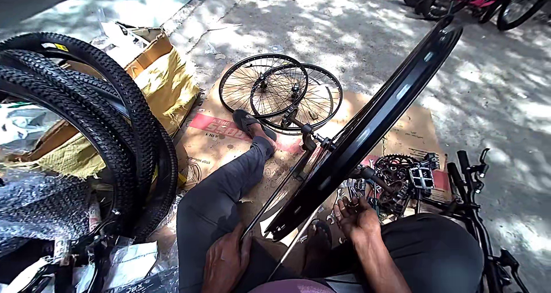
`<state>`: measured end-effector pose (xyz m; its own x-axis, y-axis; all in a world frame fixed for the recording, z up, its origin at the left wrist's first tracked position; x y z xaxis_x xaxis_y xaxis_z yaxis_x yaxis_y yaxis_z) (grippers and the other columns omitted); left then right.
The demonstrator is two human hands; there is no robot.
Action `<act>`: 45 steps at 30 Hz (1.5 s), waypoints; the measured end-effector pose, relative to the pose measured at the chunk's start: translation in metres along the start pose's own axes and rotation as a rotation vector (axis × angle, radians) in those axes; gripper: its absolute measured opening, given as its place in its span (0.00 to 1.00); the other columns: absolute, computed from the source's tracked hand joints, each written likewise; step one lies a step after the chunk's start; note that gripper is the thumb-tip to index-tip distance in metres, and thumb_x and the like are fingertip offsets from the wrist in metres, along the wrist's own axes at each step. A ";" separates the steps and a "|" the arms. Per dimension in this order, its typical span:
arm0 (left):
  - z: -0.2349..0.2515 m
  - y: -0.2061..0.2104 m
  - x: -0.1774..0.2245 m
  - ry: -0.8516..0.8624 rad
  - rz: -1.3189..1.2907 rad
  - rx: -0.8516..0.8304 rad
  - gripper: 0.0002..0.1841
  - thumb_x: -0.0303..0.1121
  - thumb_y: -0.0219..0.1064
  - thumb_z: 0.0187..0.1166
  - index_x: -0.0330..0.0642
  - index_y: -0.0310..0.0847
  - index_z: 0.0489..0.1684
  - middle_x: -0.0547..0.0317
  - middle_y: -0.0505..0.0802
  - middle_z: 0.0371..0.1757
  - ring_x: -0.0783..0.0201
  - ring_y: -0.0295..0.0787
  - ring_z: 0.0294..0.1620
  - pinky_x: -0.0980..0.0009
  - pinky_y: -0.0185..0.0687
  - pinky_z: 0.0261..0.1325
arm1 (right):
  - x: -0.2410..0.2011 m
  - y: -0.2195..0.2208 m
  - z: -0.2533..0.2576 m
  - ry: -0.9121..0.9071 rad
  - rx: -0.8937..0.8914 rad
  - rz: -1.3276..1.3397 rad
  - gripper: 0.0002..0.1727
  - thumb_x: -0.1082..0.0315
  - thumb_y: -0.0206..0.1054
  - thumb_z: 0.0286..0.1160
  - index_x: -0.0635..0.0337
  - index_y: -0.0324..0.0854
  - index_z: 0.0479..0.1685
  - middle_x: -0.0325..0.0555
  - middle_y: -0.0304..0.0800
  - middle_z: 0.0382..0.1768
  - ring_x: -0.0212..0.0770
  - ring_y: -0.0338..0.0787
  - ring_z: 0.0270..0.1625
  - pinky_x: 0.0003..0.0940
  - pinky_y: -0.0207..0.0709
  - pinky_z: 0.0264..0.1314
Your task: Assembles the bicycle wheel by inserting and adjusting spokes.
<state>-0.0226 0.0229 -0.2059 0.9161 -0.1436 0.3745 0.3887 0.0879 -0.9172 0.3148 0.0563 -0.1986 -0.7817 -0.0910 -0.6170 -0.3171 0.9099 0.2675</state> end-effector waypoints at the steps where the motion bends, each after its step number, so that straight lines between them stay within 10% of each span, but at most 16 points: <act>1: 0.000 0.000 0.001 0.000 0.000 0.001 0.28 0.56 0.45 0.86 0.48 0.89 0.41 0.58 0.88 0.19 0.54 0.91 0.23 0.54 0.82 0.24 | -0.003 0.003 0.006 -0.015 0.027 0.018 0.14 0.52 0.52 0.91 0.52 0.70 0.52 0.44 0.79 0.44 0.42 0.86 0.43 0.43 0.84 0.49; 13: -0.008 0.000 0.004 -0.011 -0.076 -0.030 0.29 0.58 0.44 0.86 0.47 0.88 0.45 0.57 0.89 0.22 0.52 0.91 0.25 0.51 0.83 0.26 | -0.015 0.016 0.139 -0.036 0.053 0.326 0.31 0.48 0.49 0.90 0.52 0.52 0.85 0.55 0.69 0.77 0.50 0.80 0.73 0.45 0.80 0.69; 18: -0.010 -0.002 0.005 -0.010 -0.185 -0.054 0.25 0.54 0.52 0.85 0.50 0.85 0.66 0.58 0.96 0.51 0.56 0.96 0.45 0.51 0.91 0.44 | 0.020 0.023 0.175 0.027 -0.041 0.036 0.38 0.43 0.50 0.88 0.51 0.47 0.91 0.56 0.60 0.87 0.55 0.71 0.82 0.54 0.74 0.75; 20: -0.011 -0.005 0.005 -0.005 -0.219 -0.050 0.25 0.54 0.56 0.83 0.50 0.84 0.68 0.55 0.93 0.56 0.55 0.95 0.50 0.52 0.91 0.48 | 0.036 0.027 0.180 0.039 -0.126 -0.141 0.35 0.43 0.48 0.88 0.53 0.56 0.87 0.57 0.69 0.80 0.54 0.77 0.75 0.56 0.75 0.70; 23: -0.012 -0.011 0.007 0.035 -0.241 -0.044 0.27 0.58 0.60 0.79 0.53 0.84 0.69 0.54 0.90 0.61 0.53 0.89 0.61 0.53 0.87 0.59 | 0.057 0.038 0.181 -0.006 -0.266 -0.271 0.21 0.46 0.50 0.90 0.53 0.74 0.60 0.48 0.85 0.43 0.43 0.85 0.40 0.45 0.82 0.40; 28: -0.002 -0.026 0.026 0.183 -0.286 -0.009 0.36 0.69 0.66 0.70 0.55 0.83 0.71 0.56 0.91 0.66 0.51 0.80 0.76 0.46 0.75 0.75 | 0.061 0.045 0.175 0.023 -0.270 -0.281 0.15 0.55 0.53 0.88 0.57 0.74 0.57 0.54 0.85 0.44 0.49 0.86 0.42 0.53 0.82 0.39; 35: 0.023 -0.043 0.053 0.239 -0.452 -0.002 0.23 0.56 0.72 0.73 0.46 0.90 0.52 0.58 0.95 0.47 0.64 0.94 0.44 0.62 0.91 0.45 | 0.061 0.049 0.179 0.020 -0.338 -0.427 0.24 0.51 0.42 0.94 0.57 0.73 0.69 0.56 0.84 0.53 0.50 0.85 0.48 0.52 0.81 0.43; 43: 0.024 -0.029 0.054 0.220 -0.364 -0.044 0.21 0.54 0.72 0.72 0.45 0.91 0.45 0.58 0.97 0.42 0.61 0.96 0.40 0.58 0.92 0.40 | 0.043 0.056 0.119 -0.049 -0.312 -0.525 0.28 0.54 0.30 0.97 0.62 0.69 0.69 0.56 0.83 0.51 0.45 0.84 0.45 0.42 0.80 0.40; 45: 0.025 -0.029 0.054 0.219 -0.370 -0.076 0.21 0.53 0.71 0.73 0.44 0.92 0.45 0.56 0.97 0.42 0.59 0.96 0.39 0.56 0.92 0.41 | 0.028 0.071 0.071 -0.033 -0.300 -0.585 0.29 0.58 0.28 0.98 0.67 0.65 0.76 0.62 0.79 0.61 0.47 0.81 0.54 0.42 0.78 0.52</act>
<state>0.0179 0.0368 -0.1553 0.6705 -0.3581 0.6497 0.6711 -0.0807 -0.7370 0.3083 0.1473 -0.2498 -0.4198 -0.5197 -0.7441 -0.8243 0.5615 0.0728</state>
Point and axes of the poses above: each hand's wrist, its own z-axis towards the middle knuckle, its own y-axis out of the palm, x = y × z, the point moved 4 cm from there along z, towards the middle knuckle
